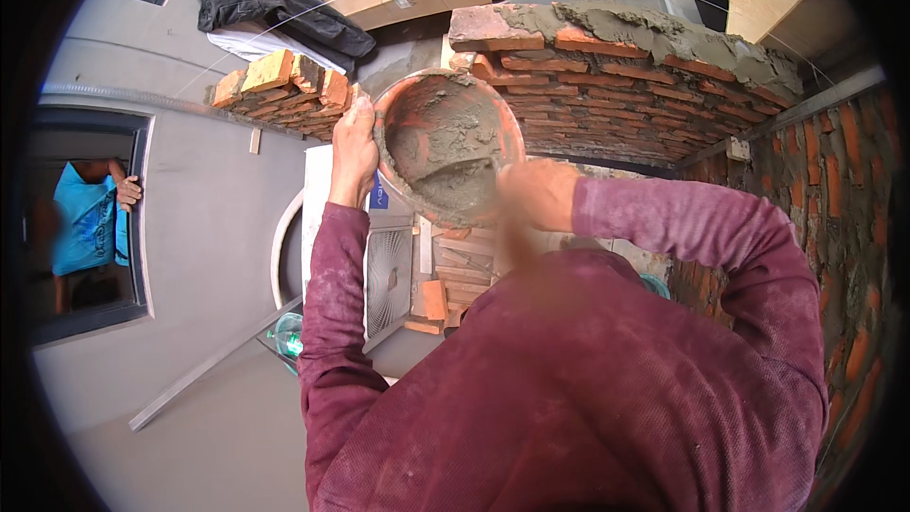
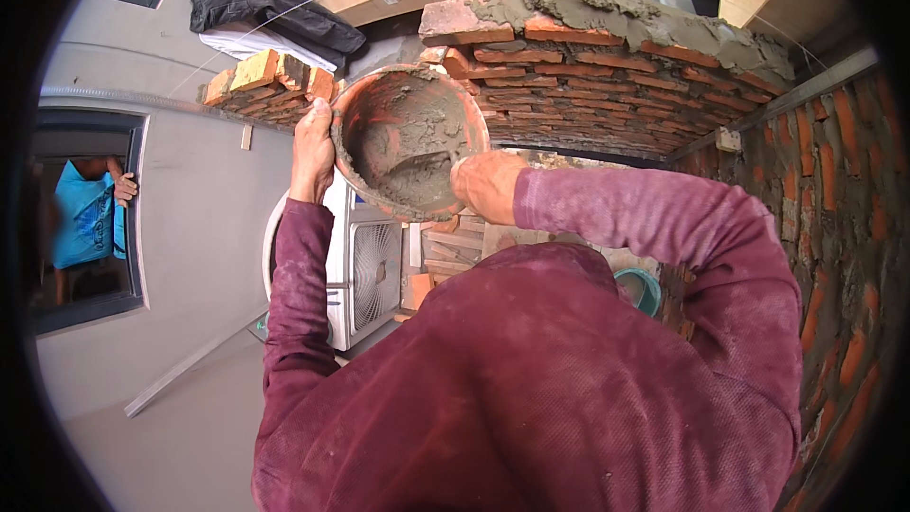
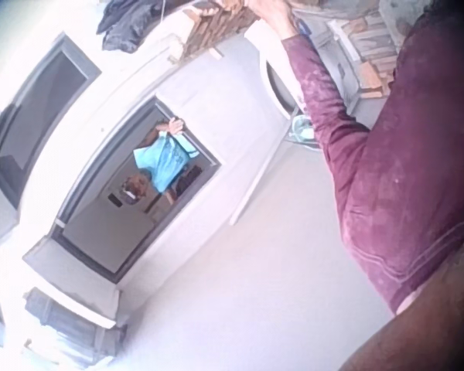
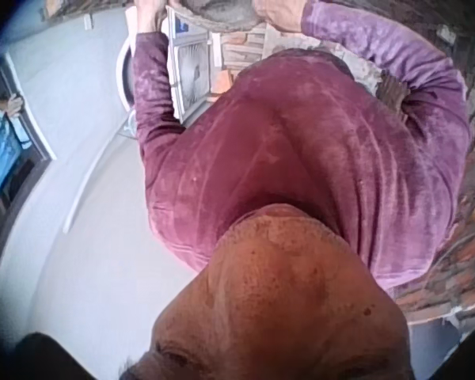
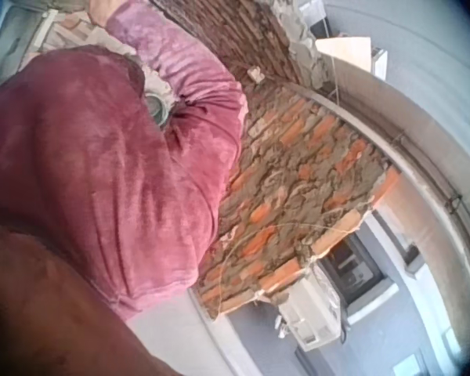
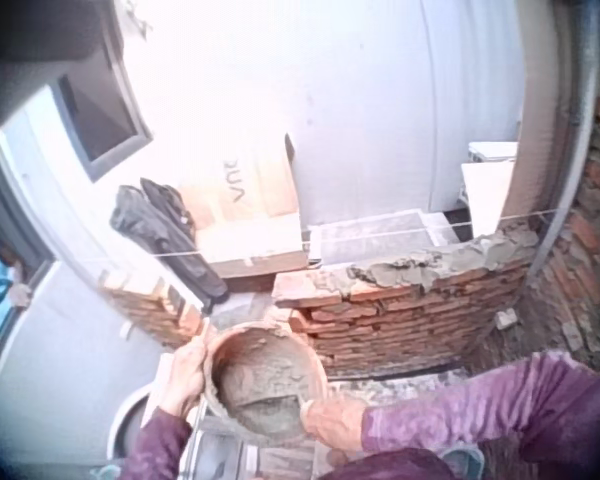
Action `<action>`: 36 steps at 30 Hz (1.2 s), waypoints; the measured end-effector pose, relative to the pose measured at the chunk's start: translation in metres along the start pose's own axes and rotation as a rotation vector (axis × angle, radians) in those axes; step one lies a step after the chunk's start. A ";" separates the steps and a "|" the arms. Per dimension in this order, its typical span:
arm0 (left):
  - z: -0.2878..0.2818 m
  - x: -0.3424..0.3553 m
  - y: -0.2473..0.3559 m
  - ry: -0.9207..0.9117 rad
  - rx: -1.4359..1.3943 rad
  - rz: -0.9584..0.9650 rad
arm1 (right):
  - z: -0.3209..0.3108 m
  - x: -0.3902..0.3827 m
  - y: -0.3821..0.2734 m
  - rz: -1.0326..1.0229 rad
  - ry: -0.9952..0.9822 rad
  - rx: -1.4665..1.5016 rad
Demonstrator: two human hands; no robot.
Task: The person builds a brick wall by applying mortar to bricks with a trowel and stacking them, while also mixing more mortar in a bucket.
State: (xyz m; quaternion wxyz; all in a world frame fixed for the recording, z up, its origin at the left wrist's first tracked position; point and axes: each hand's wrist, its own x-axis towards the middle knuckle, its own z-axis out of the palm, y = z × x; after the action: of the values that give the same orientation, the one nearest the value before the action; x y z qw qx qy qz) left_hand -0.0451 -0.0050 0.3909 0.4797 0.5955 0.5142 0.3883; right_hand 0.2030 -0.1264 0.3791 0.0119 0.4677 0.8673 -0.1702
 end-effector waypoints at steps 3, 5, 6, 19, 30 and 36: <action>-0.014 -0.008 -0.008 -0.086 0.009 -0.008 | -0.020 0.005 -0.013 0.094 0.001 -0.028; -0.009 0.000 -0.009 -0.101 0.096 0.113 | -0.018 0.031 0.015 0.197 0.059 -0.164; -0.011 0.001 -0.004 -0.069 0.187 0.178 | -0.019 0.038 0.010 -0.008 -0.152 -0.341; -0.039 -0.008 -0.003 -0.104 -0.042 0.093 | 0.003 0.035 0.002 0.089 0.230 -0.128; -0.048 0.013 -0.010 -0.163 0.078 0.101 | -0.022 0.045 -0.012 -0.257 0.334 -0.443; -0.050 0.002 -0.029 -0.130 -0.072 -0.038 | -0.070 0.019 -0.002 -0.228 0.009 -0.458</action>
State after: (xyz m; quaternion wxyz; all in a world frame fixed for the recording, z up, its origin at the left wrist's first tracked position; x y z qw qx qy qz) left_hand -0.0999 0.0061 0.3748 0.5404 0.5921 0.4789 0.3578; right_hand 0.2000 -0.0905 0.4421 0.0946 0.3526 0.9304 0.0327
